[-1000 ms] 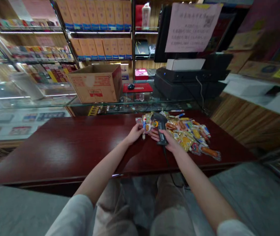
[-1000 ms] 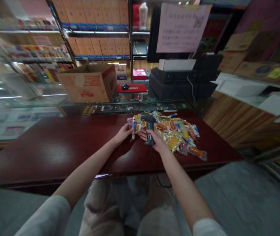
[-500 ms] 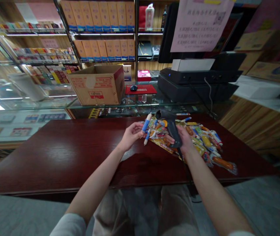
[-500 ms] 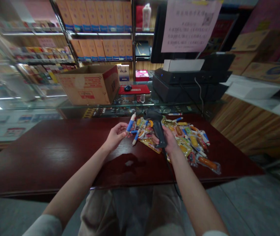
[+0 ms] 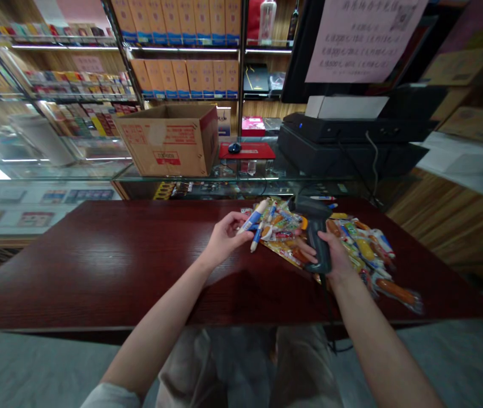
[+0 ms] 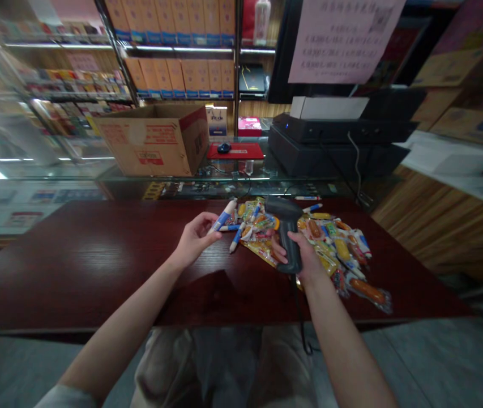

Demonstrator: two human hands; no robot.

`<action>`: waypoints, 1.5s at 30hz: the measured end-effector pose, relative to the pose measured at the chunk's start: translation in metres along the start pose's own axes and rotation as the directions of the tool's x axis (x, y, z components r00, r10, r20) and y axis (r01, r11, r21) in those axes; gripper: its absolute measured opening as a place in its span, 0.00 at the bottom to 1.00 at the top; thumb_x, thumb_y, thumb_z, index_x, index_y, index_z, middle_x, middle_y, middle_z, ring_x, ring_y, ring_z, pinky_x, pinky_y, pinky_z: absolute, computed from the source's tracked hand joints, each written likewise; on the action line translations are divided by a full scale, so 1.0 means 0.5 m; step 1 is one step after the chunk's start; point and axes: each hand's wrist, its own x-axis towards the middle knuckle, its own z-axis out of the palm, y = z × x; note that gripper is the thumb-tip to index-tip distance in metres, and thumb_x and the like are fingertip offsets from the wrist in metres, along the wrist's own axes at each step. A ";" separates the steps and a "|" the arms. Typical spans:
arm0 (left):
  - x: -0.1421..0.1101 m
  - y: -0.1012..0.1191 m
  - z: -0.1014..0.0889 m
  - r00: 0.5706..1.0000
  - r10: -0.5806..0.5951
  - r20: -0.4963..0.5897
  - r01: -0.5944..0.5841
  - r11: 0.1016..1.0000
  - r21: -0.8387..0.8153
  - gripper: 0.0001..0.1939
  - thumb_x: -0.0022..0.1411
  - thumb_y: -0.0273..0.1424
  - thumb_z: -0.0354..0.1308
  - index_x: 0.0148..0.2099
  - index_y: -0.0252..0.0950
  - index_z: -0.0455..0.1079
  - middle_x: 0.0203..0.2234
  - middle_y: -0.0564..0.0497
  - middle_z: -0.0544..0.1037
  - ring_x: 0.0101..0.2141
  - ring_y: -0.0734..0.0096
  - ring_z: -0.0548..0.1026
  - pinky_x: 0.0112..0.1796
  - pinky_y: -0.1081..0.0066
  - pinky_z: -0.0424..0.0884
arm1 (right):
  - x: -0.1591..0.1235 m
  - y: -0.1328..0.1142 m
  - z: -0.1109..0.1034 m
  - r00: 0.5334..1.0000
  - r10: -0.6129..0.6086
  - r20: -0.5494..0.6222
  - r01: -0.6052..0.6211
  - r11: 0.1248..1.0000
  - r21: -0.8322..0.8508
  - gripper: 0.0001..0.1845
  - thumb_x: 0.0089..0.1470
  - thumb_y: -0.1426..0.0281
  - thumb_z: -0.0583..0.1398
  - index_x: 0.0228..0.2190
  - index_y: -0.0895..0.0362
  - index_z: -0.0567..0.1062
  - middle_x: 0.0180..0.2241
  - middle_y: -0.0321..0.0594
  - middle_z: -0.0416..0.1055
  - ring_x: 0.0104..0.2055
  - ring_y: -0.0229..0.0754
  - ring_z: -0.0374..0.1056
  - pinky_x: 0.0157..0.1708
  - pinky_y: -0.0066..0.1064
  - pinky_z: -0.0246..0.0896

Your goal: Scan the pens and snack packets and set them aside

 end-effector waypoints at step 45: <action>0.022 -0.153 -0.065 0.997 -0.072 -0.021 0.072 0.842 0.535 0.15 0.63 0.31 0.49 0.52 0.33 0.61 0.46 0.42 0.74 0.46 0.65 0.74 0.52 0.61 0.66 | -0.001 0.057 0.069 0.994 0.089 0.056 -0.064 0.935 -0.349 0.18 0.50 0.57 0.64 0.29 0.54 0.62 0.18 0.27 0.63 0.12 0.29 0.56 0.12 0.22 0.48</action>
